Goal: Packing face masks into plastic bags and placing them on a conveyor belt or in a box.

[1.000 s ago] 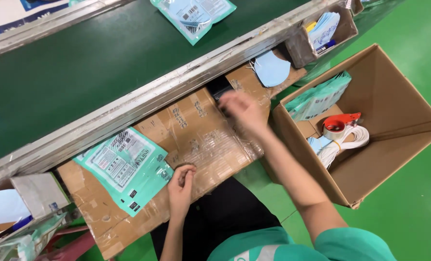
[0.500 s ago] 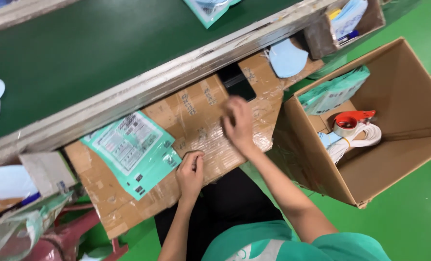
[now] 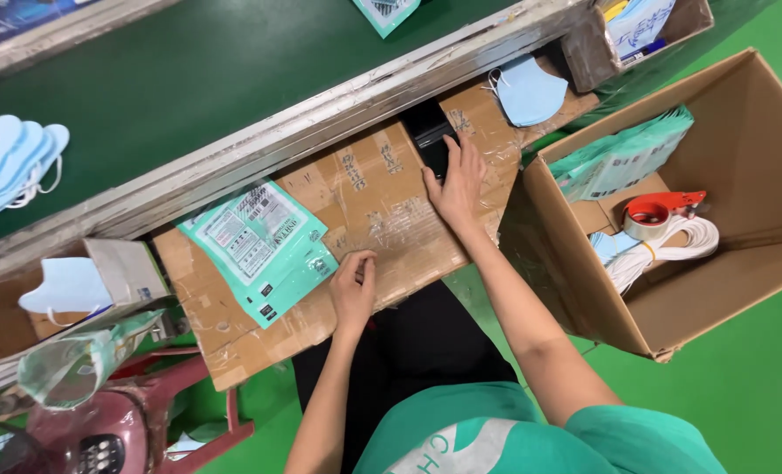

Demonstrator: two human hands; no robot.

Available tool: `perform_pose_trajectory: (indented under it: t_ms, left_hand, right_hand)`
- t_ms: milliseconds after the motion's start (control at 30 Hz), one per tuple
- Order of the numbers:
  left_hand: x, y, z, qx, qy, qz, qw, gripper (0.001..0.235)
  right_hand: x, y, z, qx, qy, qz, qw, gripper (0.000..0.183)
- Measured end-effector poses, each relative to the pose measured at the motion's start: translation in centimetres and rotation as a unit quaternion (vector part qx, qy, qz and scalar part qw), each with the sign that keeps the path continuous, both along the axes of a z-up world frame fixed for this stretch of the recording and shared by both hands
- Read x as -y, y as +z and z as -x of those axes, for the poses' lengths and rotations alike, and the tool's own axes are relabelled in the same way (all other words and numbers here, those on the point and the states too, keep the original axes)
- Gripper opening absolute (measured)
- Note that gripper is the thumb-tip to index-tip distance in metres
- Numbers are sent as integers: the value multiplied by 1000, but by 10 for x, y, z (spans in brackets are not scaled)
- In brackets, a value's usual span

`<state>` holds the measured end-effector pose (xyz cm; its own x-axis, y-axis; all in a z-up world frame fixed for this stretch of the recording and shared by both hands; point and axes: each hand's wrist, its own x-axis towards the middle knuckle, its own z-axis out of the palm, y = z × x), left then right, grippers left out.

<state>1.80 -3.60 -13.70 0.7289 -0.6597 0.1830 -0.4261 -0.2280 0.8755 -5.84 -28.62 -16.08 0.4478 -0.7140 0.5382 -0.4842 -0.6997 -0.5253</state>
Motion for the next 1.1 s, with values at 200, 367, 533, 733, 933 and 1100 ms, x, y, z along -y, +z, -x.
perform_pose_trajectory:
  t_ms: [200,367,533,733,933,1100]
  left_hand:
    - [1,-3,3,25,6,25,999,6]
    - [2,-5,5,42,16,17,999,5]
    - [3,0,8,38,17,-3,999,5]
    - [5,1,8,29,13,-14,999,6]
    - [-6,16,-4,-74,-13,74,994,11]
    - [-24,62,-61,43,30,79,996,17]
  right_hand:
    - [0,3,1,5,0,-3,1000,73]
    - [-1,8,3,12,1,-27,1000,82]
    - [1,3,2,18,1,-28,999,86]
    - [0,7,3,19,-3,-33,999,88]
    - [0,4,1,28,36,-23,999,87]
    - [2,-8,3,41,72,-23,996,80]
